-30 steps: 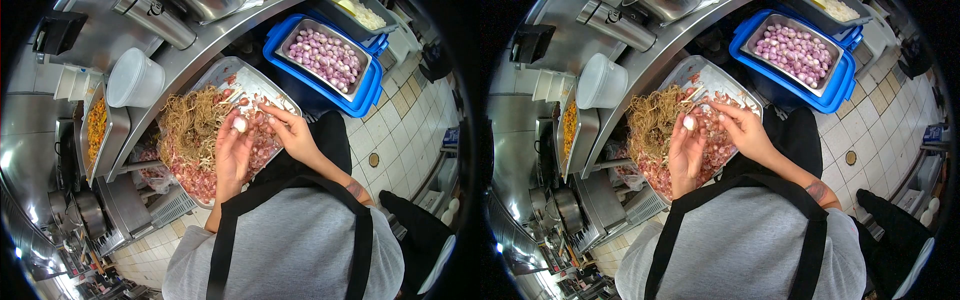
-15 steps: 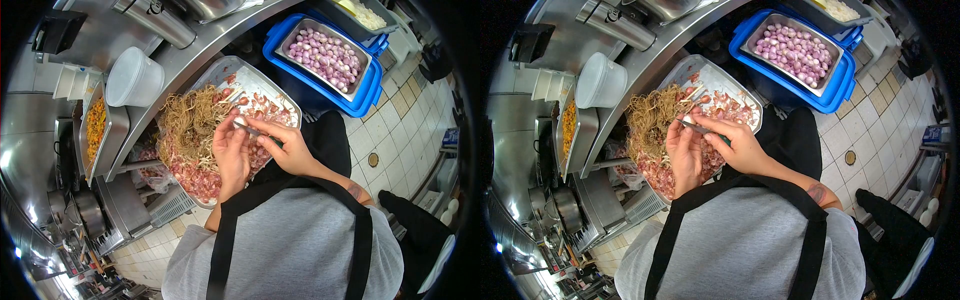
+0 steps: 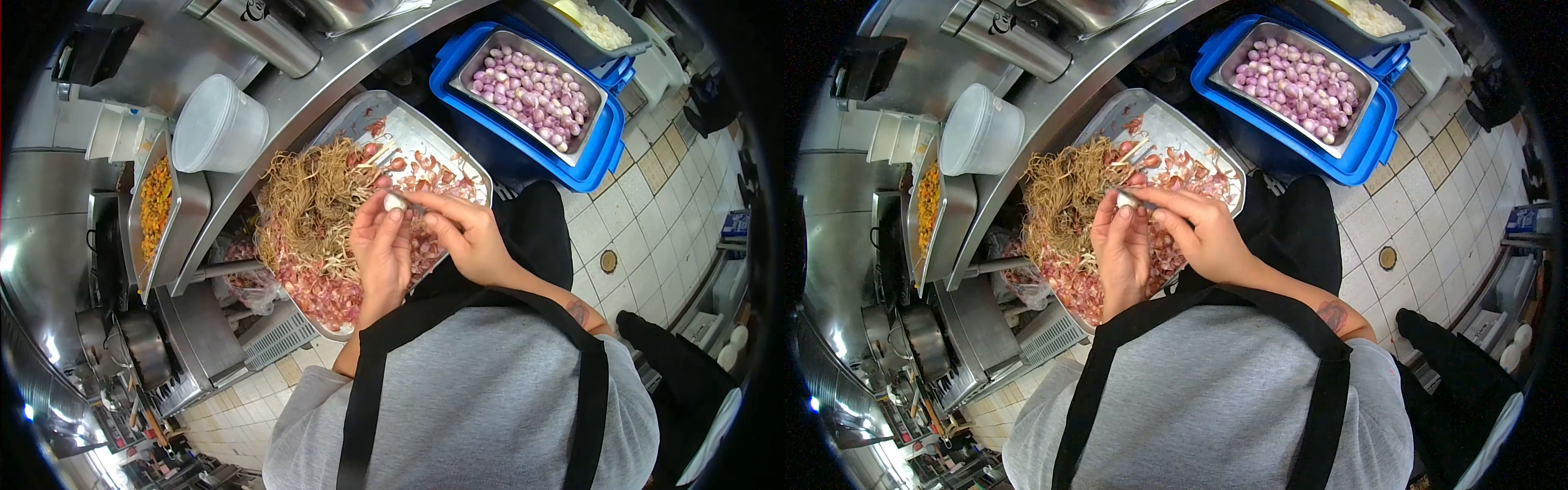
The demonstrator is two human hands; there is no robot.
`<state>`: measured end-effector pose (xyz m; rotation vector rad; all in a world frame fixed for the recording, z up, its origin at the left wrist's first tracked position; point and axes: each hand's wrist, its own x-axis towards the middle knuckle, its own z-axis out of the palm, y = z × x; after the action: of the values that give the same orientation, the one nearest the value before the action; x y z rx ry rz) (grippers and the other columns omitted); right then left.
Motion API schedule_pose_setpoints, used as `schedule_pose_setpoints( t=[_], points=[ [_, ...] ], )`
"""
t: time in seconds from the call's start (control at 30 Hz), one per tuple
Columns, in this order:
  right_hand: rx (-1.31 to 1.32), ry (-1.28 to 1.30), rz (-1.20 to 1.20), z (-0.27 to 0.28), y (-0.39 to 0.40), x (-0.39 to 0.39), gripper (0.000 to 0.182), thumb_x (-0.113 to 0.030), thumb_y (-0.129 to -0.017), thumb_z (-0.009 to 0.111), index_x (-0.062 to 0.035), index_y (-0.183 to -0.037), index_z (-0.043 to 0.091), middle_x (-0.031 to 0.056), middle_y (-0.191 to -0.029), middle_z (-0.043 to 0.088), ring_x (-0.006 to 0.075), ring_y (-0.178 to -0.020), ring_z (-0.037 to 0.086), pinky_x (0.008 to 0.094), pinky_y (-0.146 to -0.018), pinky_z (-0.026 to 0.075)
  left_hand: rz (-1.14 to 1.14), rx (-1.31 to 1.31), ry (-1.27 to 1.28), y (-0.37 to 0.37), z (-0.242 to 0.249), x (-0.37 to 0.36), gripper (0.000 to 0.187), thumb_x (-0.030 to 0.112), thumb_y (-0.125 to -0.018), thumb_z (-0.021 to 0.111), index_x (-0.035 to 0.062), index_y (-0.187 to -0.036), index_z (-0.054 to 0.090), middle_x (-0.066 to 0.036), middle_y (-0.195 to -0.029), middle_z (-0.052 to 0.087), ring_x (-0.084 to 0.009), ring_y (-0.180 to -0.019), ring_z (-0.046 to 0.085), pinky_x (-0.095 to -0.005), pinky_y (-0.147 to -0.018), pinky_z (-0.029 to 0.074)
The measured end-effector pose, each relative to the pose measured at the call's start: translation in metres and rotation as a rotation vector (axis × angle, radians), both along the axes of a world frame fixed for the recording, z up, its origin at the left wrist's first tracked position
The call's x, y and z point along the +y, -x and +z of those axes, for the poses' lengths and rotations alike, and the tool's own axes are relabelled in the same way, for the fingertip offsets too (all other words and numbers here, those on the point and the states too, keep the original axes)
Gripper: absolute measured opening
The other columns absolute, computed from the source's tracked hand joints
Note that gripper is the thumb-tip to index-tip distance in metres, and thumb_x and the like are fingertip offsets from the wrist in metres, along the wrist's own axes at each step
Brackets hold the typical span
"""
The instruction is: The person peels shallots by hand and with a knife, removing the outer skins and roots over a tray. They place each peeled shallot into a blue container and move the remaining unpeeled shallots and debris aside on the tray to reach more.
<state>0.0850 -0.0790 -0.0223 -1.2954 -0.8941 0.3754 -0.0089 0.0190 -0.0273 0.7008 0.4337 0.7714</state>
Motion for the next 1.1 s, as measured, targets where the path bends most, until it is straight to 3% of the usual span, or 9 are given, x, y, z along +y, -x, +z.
schedule_pose_setpoints(
  t=[0.1, 0.23, 0.33, 0.43, 0.53, 0.67, 0.87, 0.97, 1.1],
  points=[
    [0.531, 0.076, 0.137, 0.000, -0.011, -0.003, 0.028, -0.007, -0.090, 0.051, -0.0044, -0.117, 0.058, -0.0018, -0.066, 0.052, 0.0039, -0.051, 0.041, 0.0196, -0.046, 0.033, -0.173, -0.111, -0.040, 0.007, 0.002, -0.001, 0.032, -0.008, -0.081, 0.057, -0.0018, -0.113, 0.052, -0.014, -0.108, 0.058, -0.0174, -0.097, 0.059, -0.0291, -0.086, 0.051],
    [0.417, 0.093, 0.136, -0.006, -0.018, -0.003, 0.030, -0.008, -0.090, 0.050, -0.0040, -0.119, 0.057, -0.0056, -0.062, 0.046, 0.0003, -0.051, 0.032, 0.0180, -0.044, 0.028, -0.163, -0.106, -0.025, 0.006, 0.005, -0.005, 0.035, -0.008, -0.081, 0.057, -0.0025, -0.115, 0.051, -0.013, -0.109, 0.058, -0.0178, -0.098, 0.058, -0.0292, -0.087, 0.050],
    [0.235, 0.209, 0.122, 0.001, -0.016, -0.007, 0.031, -0.007, -0.088, 0.052, -0.0018, -0.119, 0.056, 0.0018, -0.072, 0.059, 0.0050, -0.059, 0.050, 0.0204, -0.054, 0.041, -0.128, -0.089, -0.015, 0.005, 0.002, 0.000, 0.037, -0.008, -0.080, 0.058, -0.0025, -0.116, 0.051, -0.013, -0.113, 0.056, -0.0177, -0.100, 0.058, -0.0295, -0.089, 0.049],
    [0.081, 0.047, 0.116, 0.011, -0.009, -0.006, 0.033, -0.005, -0.085, 0.053, 0.0003, -0.118, 0.055, 0.0134, -0.095, 0.065, 0.0178, -0.085, 0.064, 0.0269, -0.074, 0.048, -0.090, -0.050, -0.042, 0.004, 0.002, 0.001, 0.038, -0.008, -0.080, 0.058, -0.0028, -0.117, 0.051, -0.013, -0.117, 0.054, -0.0171, -0.101, 0.057, -0.0294, -0.090, 0.048],
    [-0.031, 0.037, 0.189, 0.015, -0.009, -0.009, 0.035, -0.005, -0.084, 0.055, 0.0012, -0.118, 0.055, 0.0195, -0.111, 0.060, 0.0268, -0.104, 0.059, 0.0315, -0.087, 0.045, -0.093, -0.012, -0.071, 0.003, 0.002, 0.002, 0.037, -0.008, -0.080, 0.059, -0.0032, -0.116, 0.051, -0.013, -0.119, 0.053, -0.0166, -0.101, 0.057, -0.0289, -0.090, 0.048],
    [-0.183, -0.011, 0.115, 0.011, -0.010, -0.007, 0.034, -0.004, -0.084, 0.055, -0.0004, -0.117, 0.056, 0.0173, -0.097, 0.064, 0.0236, -0.087, 0.064, 0.0287, -0.077, 0.048, -0.097, 0.017, -0.104, 0.004, 0.006, 0.001, 0.036, -0.008, -0.080, 0.059, -0.0037, -0.116, 0.052, -0.013, -0.115, 0.056, -0.0165, -0.101, 0.057, -0.0282, -0.090, 0.048],
    [0.339, 0.143, 0.301, 0.017, -0.016, -0.012, 0.031, -0.002, -0.085, 0.052, -0.0022, -0.115, 0.059, 0.0088, -0.079, 0.063, 0.0112, -0.062, 0.052, 0.0250, -0.060, 0.043, -0.119, -0.005, -0.103, 0.005, 0.008, 0.001, 0.037, -0.008, -0.080, 0.060, -0.0044, -0.116, 0.053, -0.014, -0.112, 0.057, -0.0171, -0.101, 0.057, -0.0281, -0.089, 0.048],
    [0.395, 0.258, 0.245, 0.011, -0.024, -0.012, 0.032, -0.003, -0.086, 0.052, -0.0032, -0.116, 0.058, 0.0085, -0.081, 0.065, 0.0109, -0.066, 0.055, 0.0263, -0.063, 0.045, -0.136, -0.002, -0.126, 0.005, 0.010, -0.001, 0.038, -0.008, -0.080, 0.059, -0.0047, -0.117, 0.052, -0.014, -0.114, 0.056, -0.0176, -0.101, 0.057, -0.0286, -0.090, 0.048],
    [0.010, 0.075, 0.166, 0.017, -0.020, -0.012, 0.034, -0.004, -0.085, 0.053, -0.0041, -0.118, 0.057, 0.0112, -0.085, 0.066, 0.0154, -0.074, 0.061, 0.0284, -0.069, 0.047, -0.115, 0.008, -0.141, 0.006, 0.009, 0.001, 0.040, -0.010, -0.079, 0.059, -0.0056, -0.119, 0.051, -0.015, -0.116, 0.056, -0.0190, -0.104, 0.056, -0.0294, -0.091, 0.047]
  ],
)
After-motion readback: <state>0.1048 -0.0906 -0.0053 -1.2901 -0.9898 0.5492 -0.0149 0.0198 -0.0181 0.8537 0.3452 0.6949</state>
